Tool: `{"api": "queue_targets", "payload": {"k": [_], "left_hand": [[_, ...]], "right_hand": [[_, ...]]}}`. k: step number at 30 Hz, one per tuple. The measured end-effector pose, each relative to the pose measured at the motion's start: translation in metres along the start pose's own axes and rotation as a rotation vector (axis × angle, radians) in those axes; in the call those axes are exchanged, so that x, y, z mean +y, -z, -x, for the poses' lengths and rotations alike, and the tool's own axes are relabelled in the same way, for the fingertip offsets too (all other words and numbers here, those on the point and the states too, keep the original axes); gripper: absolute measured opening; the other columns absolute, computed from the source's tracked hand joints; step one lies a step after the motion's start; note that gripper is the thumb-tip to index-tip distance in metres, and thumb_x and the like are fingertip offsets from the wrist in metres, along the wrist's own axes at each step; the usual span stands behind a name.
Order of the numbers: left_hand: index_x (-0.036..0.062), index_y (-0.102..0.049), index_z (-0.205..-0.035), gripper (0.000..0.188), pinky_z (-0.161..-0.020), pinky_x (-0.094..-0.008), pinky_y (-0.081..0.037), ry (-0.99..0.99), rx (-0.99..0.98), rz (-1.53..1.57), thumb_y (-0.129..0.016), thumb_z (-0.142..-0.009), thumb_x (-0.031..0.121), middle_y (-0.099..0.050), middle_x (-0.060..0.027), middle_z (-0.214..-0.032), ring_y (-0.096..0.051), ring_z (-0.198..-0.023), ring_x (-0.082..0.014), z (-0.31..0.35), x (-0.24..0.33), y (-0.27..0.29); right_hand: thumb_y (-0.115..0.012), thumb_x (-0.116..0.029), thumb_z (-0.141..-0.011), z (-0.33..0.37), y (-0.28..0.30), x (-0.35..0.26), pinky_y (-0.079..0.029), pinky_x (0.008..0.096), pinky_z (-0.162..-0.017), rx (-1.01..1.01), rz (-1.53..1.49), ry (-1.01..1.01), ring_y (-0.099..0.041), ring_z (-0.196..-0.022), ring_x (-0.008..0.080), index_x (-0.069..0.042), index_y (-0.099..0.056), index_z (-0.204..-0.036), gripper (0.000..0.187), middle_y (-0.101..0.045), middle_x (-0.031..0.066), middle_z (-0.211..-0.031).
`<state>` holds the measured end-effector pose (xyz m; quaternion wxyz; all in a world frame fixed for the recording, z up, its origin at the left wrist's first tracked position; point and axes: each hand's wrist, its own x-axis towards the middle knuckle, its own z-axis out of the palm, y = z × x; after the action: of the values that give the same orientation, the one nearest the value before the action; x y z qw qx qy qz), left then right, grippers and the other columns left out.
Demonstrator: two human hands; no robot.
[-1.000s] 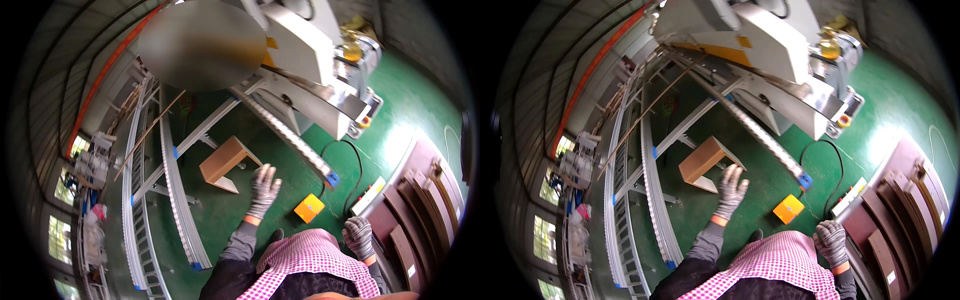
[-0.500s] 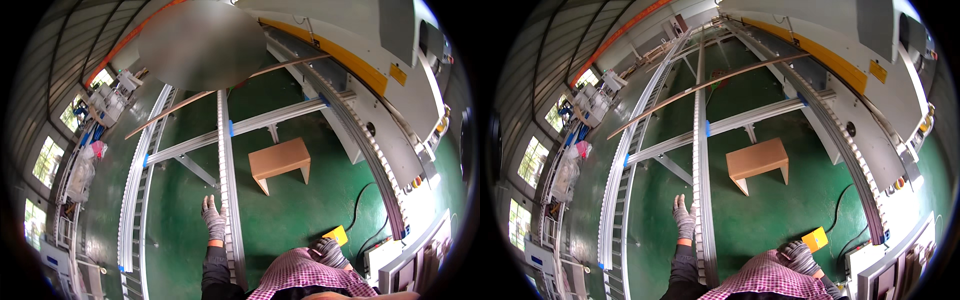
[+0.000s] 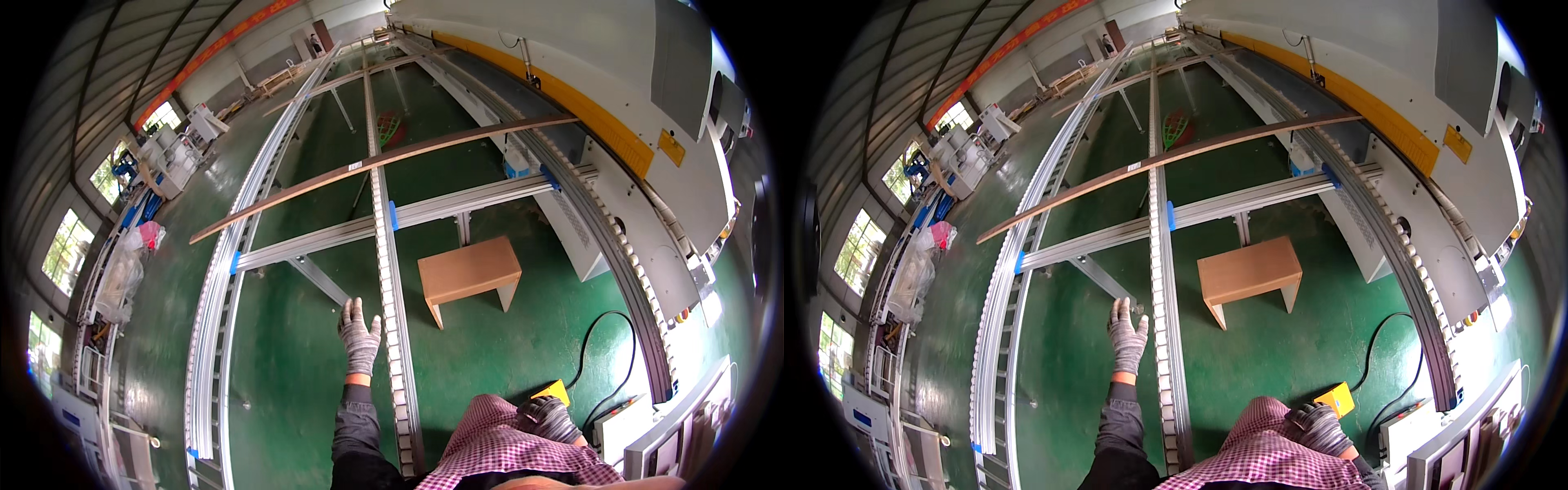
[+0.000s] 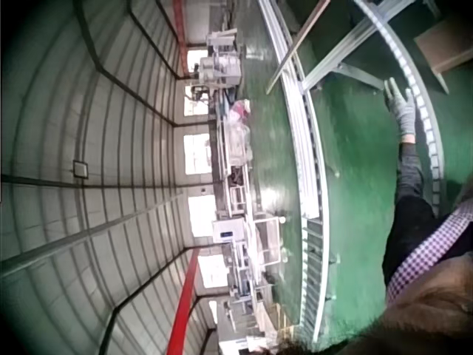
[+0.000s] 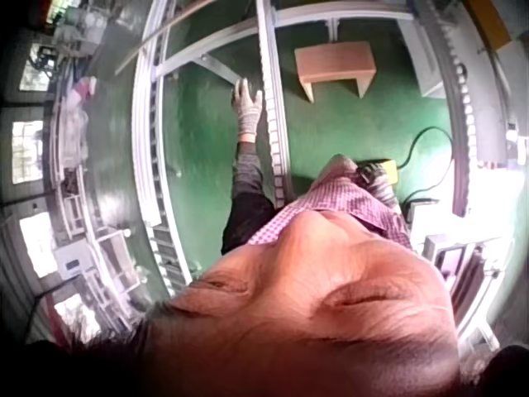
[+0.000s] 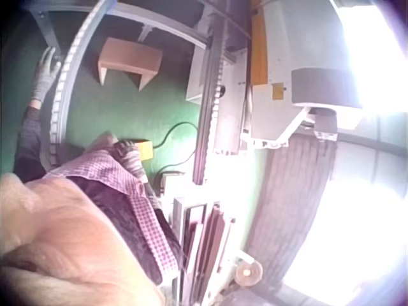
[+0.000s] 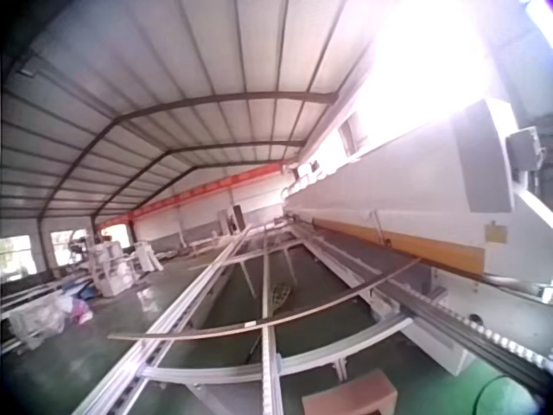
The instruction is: The person picks up long wooden slats from a large white machine and stacks them onto a red pallet, then pushes a mobile metal rack to a different part of the workshop floor.
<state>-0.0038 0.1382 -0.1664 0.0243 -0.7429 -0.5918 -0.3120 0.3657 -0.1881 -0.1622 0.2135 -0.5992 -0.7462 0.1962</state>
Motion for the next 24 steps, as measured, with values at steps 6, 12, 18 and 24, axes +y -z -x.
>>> {"api": "queue_targets", "payload": {"k": [6, 12, 18, 24], "left_hand": [[0.0092, -0.043, -0.143, 0.075, -0.112, -0.0469, -0.034, -0.072, 0.011, -0.095, -0.074, -0.077, 0.024, -0.04, -0.0177, -0.147, -0.041, -0.133, -0.037, -0.065, -0.009, -0.016], [0.0121, -0.034, -0.149, 0.082, -0.113, -0.0487, -0.029, -0.021, -0.101, -0.197, -0.072, -0.079, 0.03, -0.036, -0.0163, -0.15, -0.036, -0.137, -0.034, -0.118, -0.013, -0.032], [0.0136, -0.027, -0.152, 0.088, -0.115, -0.0479, -0.027, 0.039, -0.182, -0.27, -0.074, -0.078, 0.026, -0.033, -0.0144, -0.152, -0.033, -0.14, -0.0316, -0.153, -0.019, -0.054], [0.0148, -0.026, -0.153, 0.087, -0.116, -0.0473, -0.027, 0.101, -0.266, -0.325, -0.071, -0.078, 0.019, -0.032, -0.0131, -0.154, -0.032, -0.141, -0.0309, -0.18, -0.01, -0.07]], "right_hand": [[-0.073, -0.034, -0.078, 0.005, -0.002, -0.003, -0.051, 0.0421, -0.07, 0.047, -0.071, -0.02, -0.065, -0.077, 0.0308, -0.012, -0.073, -0.092, 0.027, -0.068, 0.0087, -0.086], [-0.073, -0.03, -0.078, 0.011, 0.004, -0.005, -0.05, 0.0419, -0.073, 0.059, 0.013, -0.051, -0.064, -0.079, 0.0303, -0.011, -0.073, -0.091, 0.022, -0.068, 0.0071, -0.086], [-0.07, -0.027, -0.079, 0.017, 0.001, -0.003, -0.05, 0.0419, -0.071, 0.076, -0.018, -0.099, -0.064, -0.077, 0.0296, -0.011, -0.073, -0.088, 0.019, -0.067, 0.007, -0.082], [-0.07, -0.025, -0.079, 0.022, -0.006, -0.002, -0.051, 0.0419, -0.069, 0.111, 0.014, -0.138, -0.065, -0.076, 0.0297, -0.01, -0.072, -0.085, 0.016, -0.067, 0.0074, -0.079]]}}
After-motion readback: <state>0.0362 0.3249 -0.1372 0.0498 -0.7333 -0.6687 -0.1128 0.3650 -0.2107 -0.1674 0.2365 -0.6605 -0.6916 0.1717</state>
